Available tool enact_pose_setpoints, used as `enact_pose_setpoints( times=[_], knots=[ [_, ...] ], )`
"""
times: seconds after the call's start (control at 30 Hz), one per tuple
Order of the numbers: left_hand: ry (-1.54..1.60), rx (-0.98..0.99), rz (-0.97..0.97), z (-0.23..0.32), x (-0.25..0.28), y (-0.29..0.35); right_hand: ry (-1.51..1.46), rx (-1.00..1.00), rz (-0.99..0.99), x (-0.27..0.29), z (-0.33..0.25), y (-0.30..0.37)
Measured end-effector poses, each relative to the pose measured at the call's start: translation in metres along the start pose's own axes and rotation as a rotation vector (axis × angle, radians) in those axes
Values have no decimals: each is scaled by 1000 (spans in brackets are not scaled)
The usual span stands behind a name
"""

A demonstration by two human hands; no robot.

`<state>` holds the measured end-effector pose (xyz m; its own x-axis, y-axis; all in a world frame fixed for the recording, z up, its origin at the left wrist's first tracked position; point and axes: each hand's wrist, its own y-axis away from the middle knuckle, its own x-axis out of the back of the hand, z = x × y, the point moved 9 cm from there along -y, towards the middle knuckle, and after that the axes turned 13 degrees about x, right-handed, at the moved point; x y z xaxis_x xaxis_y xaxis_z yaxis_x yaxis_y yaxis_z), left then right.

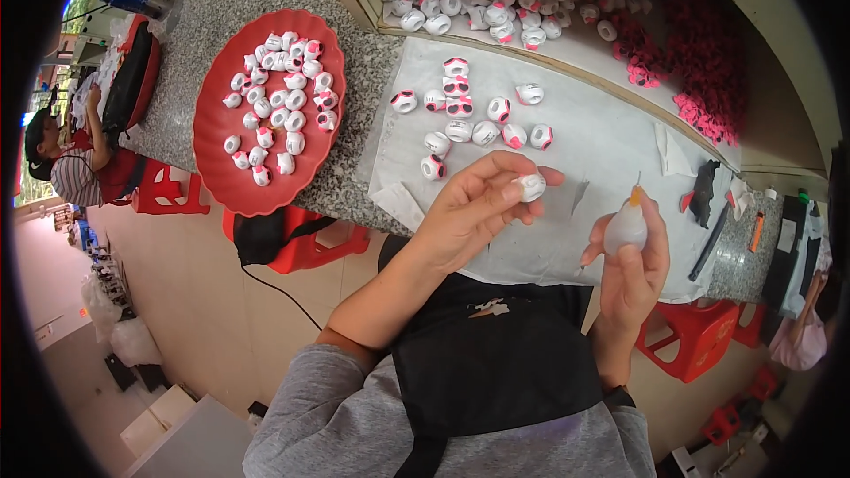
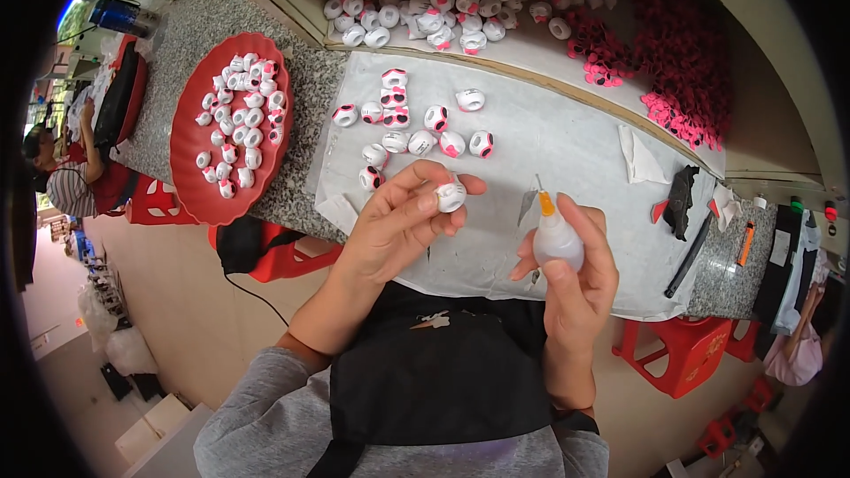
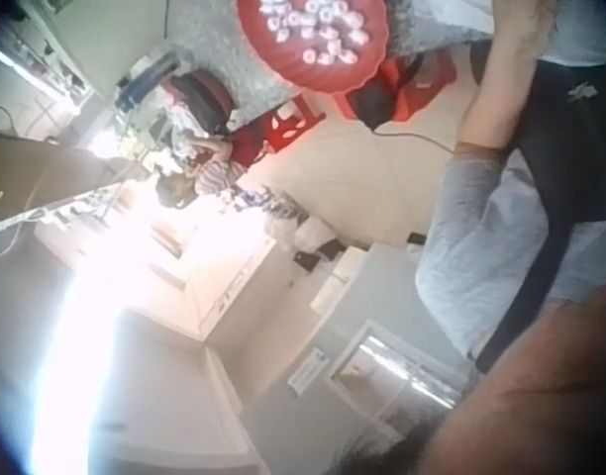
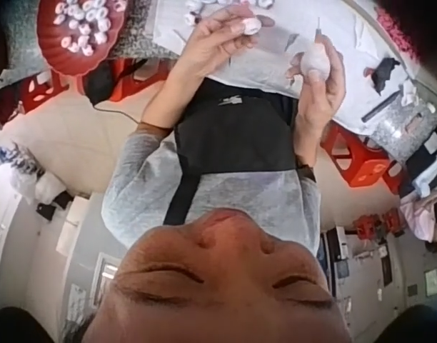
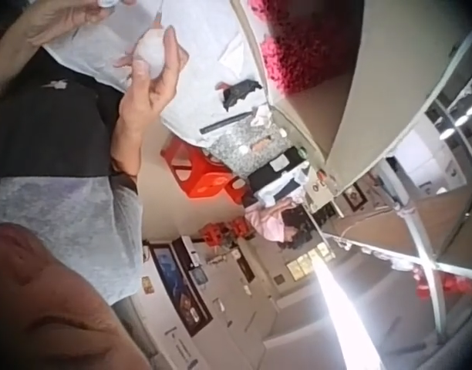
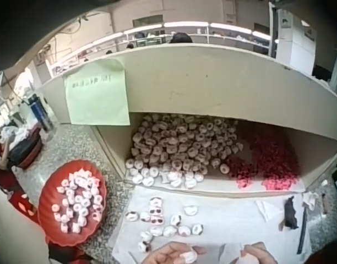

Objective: The recorder applies glue to small toy components and assembles them at a factory workbench.

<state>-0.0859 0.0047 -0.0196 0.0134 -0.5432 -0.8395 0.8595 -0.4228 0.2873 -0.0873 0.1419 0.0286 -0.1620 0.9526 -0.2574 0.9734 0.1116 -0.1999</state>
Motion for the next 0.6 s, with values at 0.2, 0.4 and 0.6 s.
enact_pose_setpoints(
  times=[0.2,0.4,0.6],
  knots=[
    [-557,-242,116,19,-10,10,-133,216,372,25,-22,-3],
    [-398,-312,73,15,-16,14,14,424,246,14,-44,-1],
    [-415,-252,82,10,-18,12,286,653,44,-10,-63,14]
  ],
)
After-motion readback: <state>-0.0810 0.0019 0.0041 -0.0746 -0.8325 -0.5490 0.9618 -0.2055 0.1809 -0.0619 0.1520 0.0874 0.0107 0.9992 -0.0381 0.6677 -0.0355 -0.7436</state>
